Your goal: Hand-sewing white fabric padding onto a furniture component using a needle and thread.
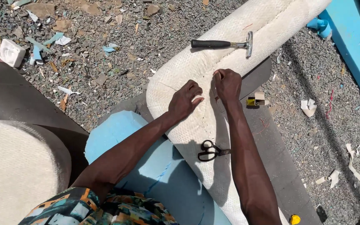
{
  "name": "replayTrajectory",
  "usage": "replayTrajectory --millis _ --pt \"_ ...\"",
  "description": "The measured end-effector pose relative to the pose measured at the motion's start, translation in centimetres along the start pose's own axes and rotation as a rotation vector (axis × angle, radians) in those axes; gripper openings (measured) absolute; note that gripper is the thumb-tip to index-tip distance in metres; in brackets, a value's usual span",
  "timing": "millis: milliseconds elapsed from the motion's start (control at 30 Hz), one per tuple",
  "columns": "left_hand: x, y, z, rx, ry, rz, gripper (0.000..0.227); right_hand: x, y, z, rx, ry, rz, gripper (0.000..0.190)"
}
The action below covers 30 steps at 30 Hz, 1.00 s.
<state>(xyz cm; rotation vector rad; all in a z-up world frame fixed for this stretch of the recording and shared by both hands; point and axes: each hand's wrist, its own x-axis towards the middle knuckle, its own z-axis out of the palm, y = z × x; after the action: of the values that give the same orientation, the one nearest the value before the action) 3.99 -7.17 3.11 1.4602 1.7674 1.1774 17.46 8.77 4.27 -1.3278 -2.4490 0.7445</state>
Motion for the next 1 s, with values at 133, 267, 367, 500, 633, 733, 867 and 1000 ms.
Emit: replayTrajectory --millis 133,267,367,500,633,733,867,1000 --pt "0.7 0.4 1.7 0.171 -0.014 0.002 0.021 1.1 2.2 2.0 -0.087 -0.108 0.027 0.029" --pt "1.9 0.0 4.1 0.293 0.042 0.072 0.028 3.0 3.6 3.2 -0.291 -0.217 0.098 0.018" --pt "2.0 -1.2 6.0 0.388 0.106 0.106 0.022 4.8 11.0 8.7 -0.410 -0.228 0.083 0.020" --pt "2.0 -2.8 7.0 0.374 0.098 0.127 0.010 -0.6 -1.9 0.6 -0.124 0.006 0.197 0.024" --pt "1.5 -1.3 5.2 0.314 0.126 0.139 0.013 -7.8 -5.3 -1.2 0.005 0.333 0.244 0.023" --pt "0.6 -0.4 5.0 0.186 0.139 0.156 0.018 -11.8 -4.9 0.4 0.056 0.354 0.227 0.027" --pt "-0.4 -0.8 3.3 -0.157 0.065 0.014 0.022 -13.5 -4.8 2.8 0.101 0.247 0.100 0.043" --pt "-1.7 -2.0 2.8 -0.361 -0.115 -0.021 0.022 -13.9 -4.4 4.5 0.167 0.156 0.102 0.039"
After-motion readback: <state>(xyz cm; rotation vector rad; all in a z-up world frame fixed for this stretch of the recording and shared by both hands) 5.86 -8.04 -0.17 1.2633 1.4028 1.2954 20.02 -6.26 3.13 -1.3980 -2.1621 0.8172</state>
